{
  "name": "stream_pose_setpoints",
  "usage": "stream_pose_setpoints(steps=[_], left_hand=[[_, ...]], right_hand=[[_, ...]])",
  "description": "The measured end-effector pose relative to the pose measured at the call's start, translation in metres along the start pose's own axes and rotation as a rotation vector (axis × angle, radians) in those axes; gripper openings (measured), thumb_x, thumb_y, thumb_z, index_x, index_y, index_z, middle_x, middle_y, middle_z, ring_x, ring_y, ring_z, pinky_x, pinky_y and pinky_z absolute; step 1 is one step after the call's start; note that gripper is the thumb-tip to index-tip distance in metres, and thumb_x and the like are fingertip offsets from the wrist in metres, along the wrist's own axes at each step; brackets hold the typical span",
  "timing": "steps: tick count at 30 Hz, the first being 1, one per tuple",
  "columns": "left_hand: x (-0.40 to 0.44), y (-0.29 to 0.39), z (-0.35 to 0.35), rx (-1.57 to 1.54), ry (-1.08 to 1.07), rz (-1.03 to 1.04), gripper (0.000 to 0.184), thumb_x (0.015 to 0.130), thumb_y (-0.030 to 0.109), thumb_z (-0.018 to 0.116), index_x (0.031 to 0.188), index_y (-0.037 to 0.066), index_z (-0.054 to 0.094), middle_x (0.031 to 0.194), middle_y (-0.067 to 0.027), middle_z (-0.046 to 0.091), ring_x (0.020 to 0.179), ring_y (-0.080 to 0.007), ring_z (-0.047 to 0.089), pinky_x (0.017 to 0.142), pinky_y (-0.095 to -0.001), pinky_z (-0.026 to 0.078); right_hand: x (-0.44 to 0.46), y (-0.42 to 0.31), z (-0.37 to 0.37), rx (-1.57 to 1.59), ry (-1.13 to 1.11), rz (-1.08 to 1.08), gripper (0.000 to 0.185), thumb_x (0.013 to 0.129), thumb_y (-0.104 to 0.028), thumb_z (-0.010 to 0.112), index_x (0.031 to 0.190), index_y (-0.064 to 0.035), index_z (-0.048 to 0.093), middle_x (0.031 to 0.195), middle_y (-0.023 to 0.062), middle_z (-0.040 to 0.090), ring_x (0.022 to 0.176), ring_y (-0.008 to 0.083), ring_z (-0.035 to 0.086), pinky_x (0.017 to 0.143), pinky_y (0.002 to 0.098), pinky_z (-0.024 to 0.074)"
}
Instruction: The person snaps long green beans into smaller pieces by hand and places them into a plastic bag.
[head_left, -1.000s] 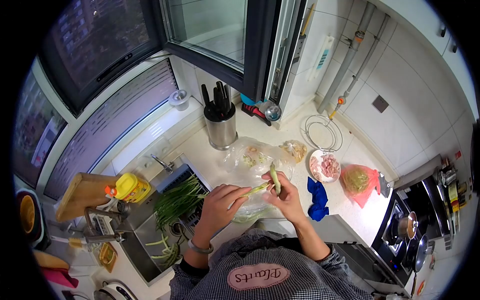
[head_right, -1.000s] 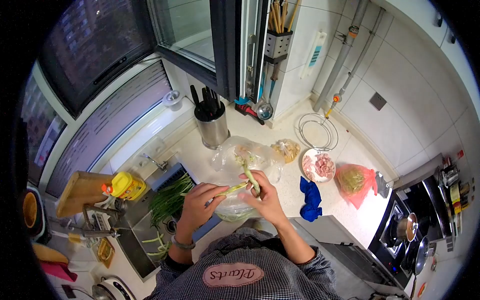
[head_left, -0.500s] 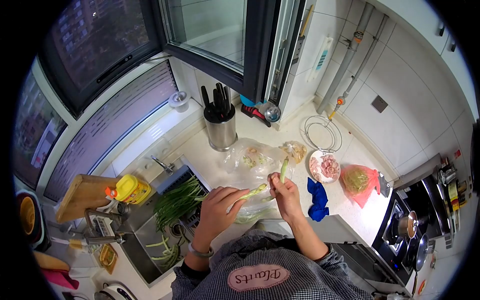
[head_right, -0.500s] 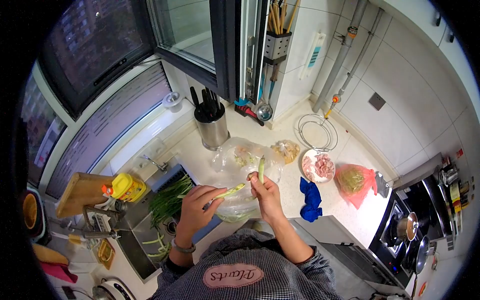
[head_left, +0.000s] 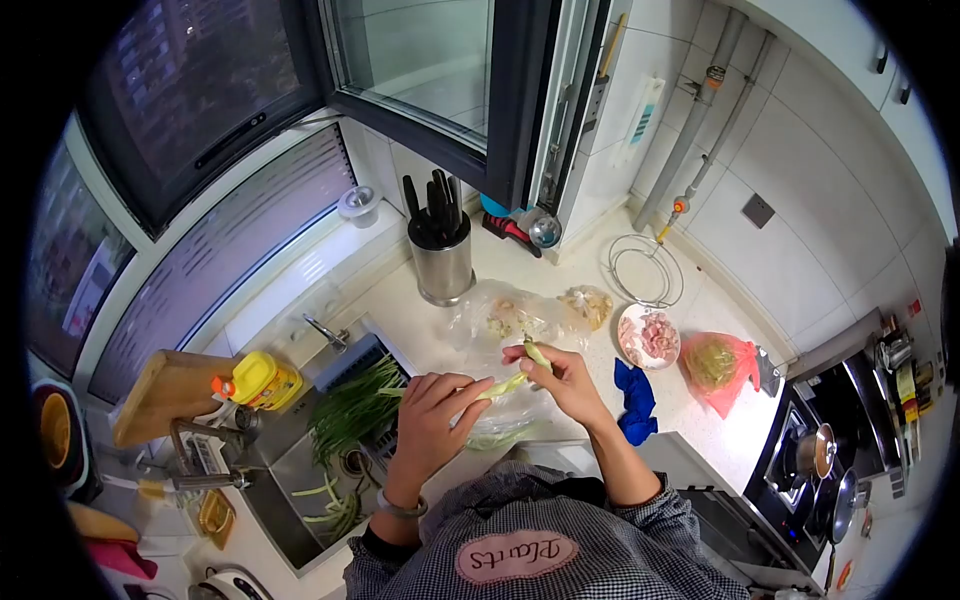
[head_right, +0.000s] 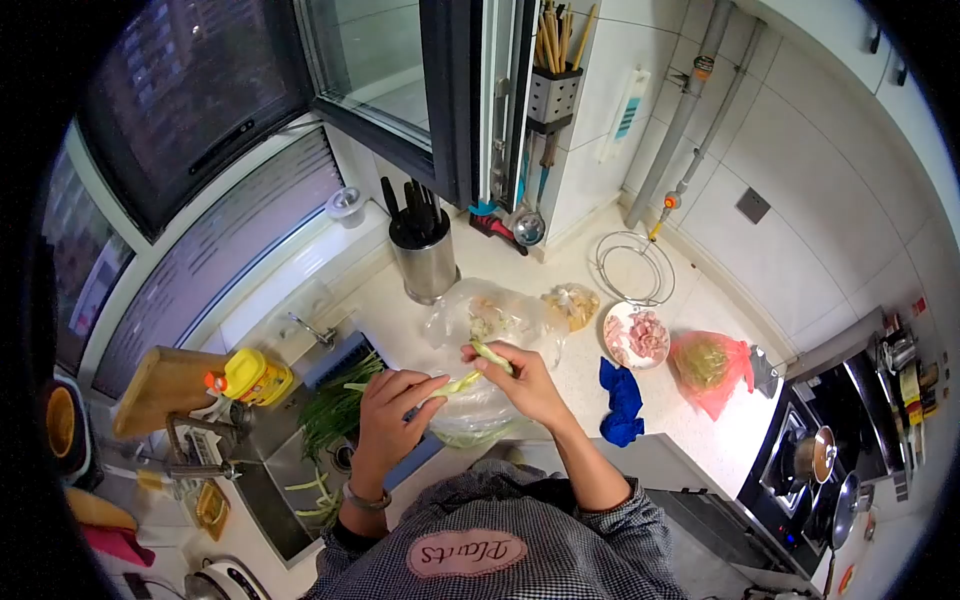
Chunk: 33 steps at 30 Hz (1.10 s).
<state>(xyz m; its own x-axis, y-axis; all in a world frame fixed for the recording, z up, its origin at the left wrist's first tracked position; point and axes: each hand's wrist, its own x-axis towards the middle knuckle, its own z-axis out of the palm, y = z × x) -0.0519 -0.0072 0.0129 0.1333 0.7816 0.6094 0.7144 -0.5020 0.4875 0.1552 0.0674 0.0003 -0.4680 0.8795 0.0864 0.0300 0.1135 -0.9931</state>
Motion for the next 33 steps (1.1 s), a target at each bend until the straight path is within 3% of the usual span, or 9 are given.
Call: stream_pose_setpoints(steps=[5,9,12,14,18,20,24,26,33], left_hand=[[0.002,0.0,0.0,0.03,-0.011,0.034,0.027,0.072,0.015,0.077,0.099,0.014,0.074,0.084,0.0019,0.06,0.075,-0.0163,0.055,0.073,-0.0312,0.04],[0.002,0.002,-0.001,0.076,-0.023,0.052,0.022,0.074,0.02,0.076,0.096,0.016,0.074,0.081,0.0045,0.059,0.073,-0.0136,0.054,0.072,-0.0296,0.039],[0.003,0.001,0.0,0.099,-0.014,0.063,0.02,0.074,0.021,0.076,0.094,0.016,0.074,0.08,0.0053,0.058,0.072,-0.0129,0.054,0.071,-0.0299,0.038],[0.002,-0.001,0.002,0.127,0.001,0.075,0.019,0.074,0.022,0.076,0.093,0.015,0.073,0.08,0.0054,0.058,0.072,-0.0129,0.054,0.071,-0.03,0.038],[0.001,-0.002,0.004,0.17,0.015,0.098,0.018,0.075,0.023,0.075,0.09,0.015,0.072,0.081,0.006,0.059,0.072,-0.0128,0.054,0.071,-0.0297,0.038],[0.0,-0.002,0.005,0.179,0.026,0.108,0.018,0.075,0.023,0.075,0.09,0.015,0.071,0.081,0.0062,0.059,0.072,-0.0129,0.054,0.071,-0.0297,0.038],[-0.003,0.008,0.009,0.201,0.078,0.049,0.019,0.073,0.02,0.075,0.09,0.014,0.072,0.081,0.003,0.06,0.073,-0.0176,0.054,0.073,-0.0328,0.039],[-0.004,0.013,0.013,0.206,0.114,0.026,0.019,0.073,0.02,0.075,0.091,0.014,0.072,0.08,0.0031,0.06,0.072,-0.0176,0.054,0.072,-0.0328,0.039],[-0.009,0.021,0.022,0.261,0.247,-0.037,0.02,0.073,0.017,0.075,0.093,0.015,0.073,0.079,0.0035,0.059,0.071,-0.0162,0.054,0.071,-0.0322,0.039]], right_hand=[[-0.008,-0.008,0.001,0.165,-0.08,0.033,0.03,0.095,-0.017,0.056,0.12,-0.0012,0.062,0.098,0.0021,0.065,0.086,0.0088,0.053,0.078,0.023,0.0428],[-0.014,-0.002,-0.002,0.263,-0.094,0.065,0.029,0.094,-0.014,0.056,0.118,-0.0004,0.063,0.098,0.0017,0.065,0.086,0.0095,0.054,0.079,0.0239,0.0434],[-0.016,-0.006,0.004,0.154,-0.056,-0.104,0.029,0.089,-0.009,0.06,0.116,-0.001,0.063,0.1,0.0056,0.065,0.09,0.0133,0.059,0.078,0.0271,0.0463],[-0.018,-0.024,0.006,-0.254,-0.126,-0.141,0.034,0.08,0.0,0.063,0.114,-0.0013,0.063,0.098,0.0088,0.065,0.089,0.0172,0.061,0.078,0.0296,0.0482],[-0.022,-0.025,0.011,-0.429,-0.059,-0.288,0.039,0.075,0.003,0.064,0.113,-0.0025,0.063,0.095,0.0119,0.064,0.086,0.0235,0.063,0.075,0.0308,0.0494],[-0.023,-0.02,0.01,-0.588,-0.041,-0.462,0.037,0.074,0.0,0.066,0.111,-0.0016,0.064,0.092,0.0124,0.062,0.083,0.0276,0.061,0.072,0.0322,0.0497],[-0.029,-0.015,0.022,-0.616,0.059,-0.536,0.03,0.076,-0.001,0.067,0.106,0.0004,0.065,0.087,0.0122,0.063,0.075,0.0269,0.06,0.065,0.0337,0.0492],[-0.032,-0.007,0.031,-0.639,0.233,-0.557,0.024,0.076,0.0,0.069,0.1,0.0025,0.067,0.081,0.012,0.064,0.068,0.0261,0.059,0.06,0.0336,0.048],[-0.032,-0.003,0.047,-0.654,0.392,-0.652,0.024,0.074,0.003,0.072,0.097,0.0045,0.068,0.078,0.0131,0.064,0.064,0.0252,0.059,0.057,0.0322,0.0473]])
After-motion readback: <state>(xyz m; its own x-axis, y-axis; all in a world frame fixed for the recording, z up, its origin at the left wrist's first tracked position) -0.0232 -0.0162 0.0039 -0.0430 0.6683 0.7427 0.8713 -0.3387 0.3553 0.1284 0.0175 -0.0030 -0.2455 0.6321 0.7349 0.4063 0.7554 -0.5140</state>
